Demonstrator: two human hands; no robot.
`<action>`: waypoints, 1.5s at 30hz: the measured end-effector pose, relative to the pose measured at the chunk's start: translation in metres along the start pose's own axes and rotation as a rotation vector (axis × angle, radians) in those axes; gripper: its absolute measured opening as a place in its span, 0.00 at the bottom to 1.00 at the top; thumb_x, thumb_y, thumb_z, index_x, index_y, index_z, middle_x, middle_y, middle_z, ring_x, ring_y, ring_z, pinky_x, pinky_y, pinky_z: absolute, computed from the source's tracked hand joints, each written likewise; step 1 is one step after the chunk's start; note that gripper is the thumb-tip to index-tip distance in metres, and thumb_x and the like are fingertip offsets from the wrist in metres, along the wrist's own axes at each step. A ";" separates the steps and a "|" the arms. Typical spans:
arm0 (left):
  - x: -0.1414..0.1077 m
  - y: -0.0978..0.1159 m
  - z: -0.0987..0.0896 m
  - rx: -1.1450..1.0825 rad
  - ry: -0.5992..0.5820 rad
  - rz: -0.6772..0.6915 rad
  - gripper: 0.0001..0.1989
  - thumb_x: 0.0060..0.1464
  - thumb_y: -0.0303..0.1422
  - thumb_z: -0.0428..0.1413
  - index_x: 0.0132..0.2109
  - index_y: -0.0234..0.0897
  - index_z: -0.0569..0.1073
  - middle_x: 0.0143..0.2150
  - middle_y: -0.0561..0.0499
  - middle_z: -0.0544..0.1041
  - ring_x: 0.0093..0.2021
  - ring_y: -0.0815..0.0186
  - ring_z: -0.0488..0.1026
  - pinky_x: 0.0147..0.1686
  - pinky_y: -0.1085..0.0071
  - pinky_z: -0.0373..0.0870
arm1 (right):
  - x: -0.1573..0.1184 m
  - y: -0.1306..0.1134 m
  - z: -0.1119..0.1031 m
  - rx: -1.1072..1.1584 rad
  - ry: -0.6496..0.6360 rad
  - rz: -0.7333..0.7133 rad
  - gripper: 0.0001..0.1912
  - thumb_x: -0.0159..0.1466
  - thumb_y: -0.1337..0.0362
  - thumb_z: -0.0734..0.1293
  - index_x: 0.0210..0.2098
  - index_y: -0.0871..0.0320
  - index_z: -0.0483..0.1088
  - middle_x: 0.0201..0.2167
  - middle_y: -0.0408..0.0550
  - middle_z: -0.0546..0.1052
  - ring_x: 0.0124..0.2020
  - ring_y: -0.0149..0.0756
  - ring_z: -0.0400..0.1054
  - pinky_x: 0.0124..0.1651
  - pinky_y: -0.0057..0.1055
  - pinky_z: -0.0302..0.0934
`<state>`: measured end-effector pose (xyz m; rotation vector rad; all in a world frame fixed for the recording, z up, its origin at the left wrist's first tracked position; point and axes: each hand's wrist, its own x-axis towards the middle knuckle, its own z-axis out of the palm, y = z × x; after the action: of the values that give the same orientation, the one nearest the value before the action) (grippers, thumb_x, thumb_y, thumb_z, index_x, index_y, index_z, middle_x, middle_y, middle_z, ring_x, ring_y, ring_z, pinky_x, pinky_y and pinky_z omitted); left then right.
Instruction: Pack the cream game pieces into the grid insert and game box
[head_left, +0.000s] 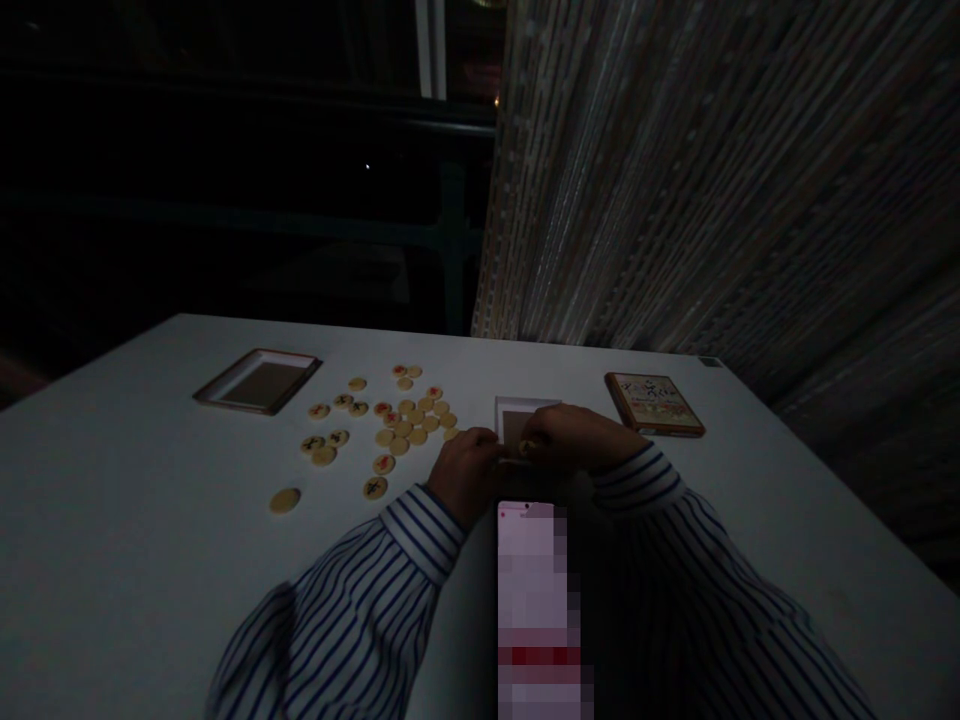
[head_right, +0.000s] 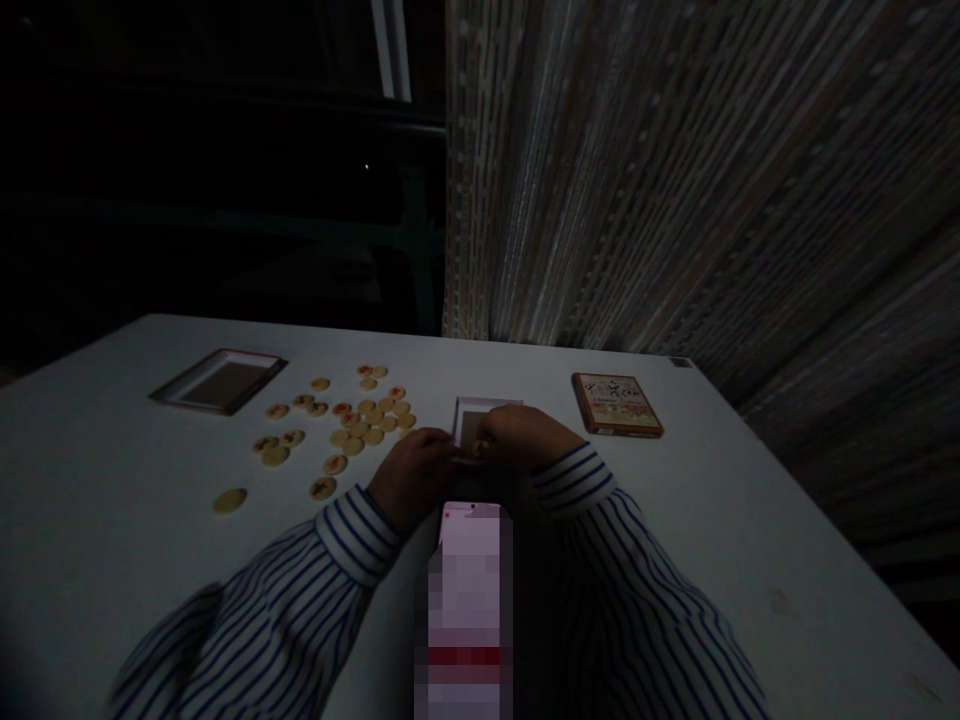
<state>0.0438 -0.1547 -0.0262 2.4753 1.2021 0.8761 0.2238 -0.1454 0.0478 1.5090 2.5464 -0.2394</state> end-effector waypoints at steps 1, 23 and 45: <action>0.000 0.000 0.000 0.001 -0.009 -0.003 0.10 0.48 0.30 0.56 0.39 0.36 0.76 0.41 0.44 0.73 0.41 0.61 0.70 0.41 0.63 0.68 | 0.000 0.000 0.000 0.005 -0.003 0.001 0.14 0.58 0.58 0.59 0.34 0.58 0.72 0.34 0.50 0.75 0.32 0.34 0.67 0.29 0.26 0.53; -0.002 -0.005 0.006 0.017 -0.015 0.011 0.07 0.48 0.28 0.55 0.34 0.37 0.77 0.38 0.45 0.72 0.40 0.63 0.69 0.40 0.67 0.67 | 0.002 0.003 0.001 0.111 -0.073 -0.013 0.13 0.56 0.60 0.60 0.32 0.59 0.74 0.30 0.50 0.76 0.28 0.32 0.67 0.26 0.24 0.52; -0.002 -0.007 0.007 0.028 -0.004 0.029 0.07 0.47 0.28 0.55 0.33 0.37 0.77 0.37 0.46 0.72 0.39 0.63 0.69 0.39 0.67 0.68 | 0.006 0.006 0.004 0.014 -0.027 -0.037 0.14 0.58 0.65 0.57 0.32 0.59 0.74 0.32 0.51 0.76 0.31 0.33 0.67 0.31 0.26 0.52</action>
<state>0.0427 -0.1519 -0.0359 2.5214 1.1878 0.8673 0.2267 -0.1384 0.0422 1.4545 2.5584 -0.2813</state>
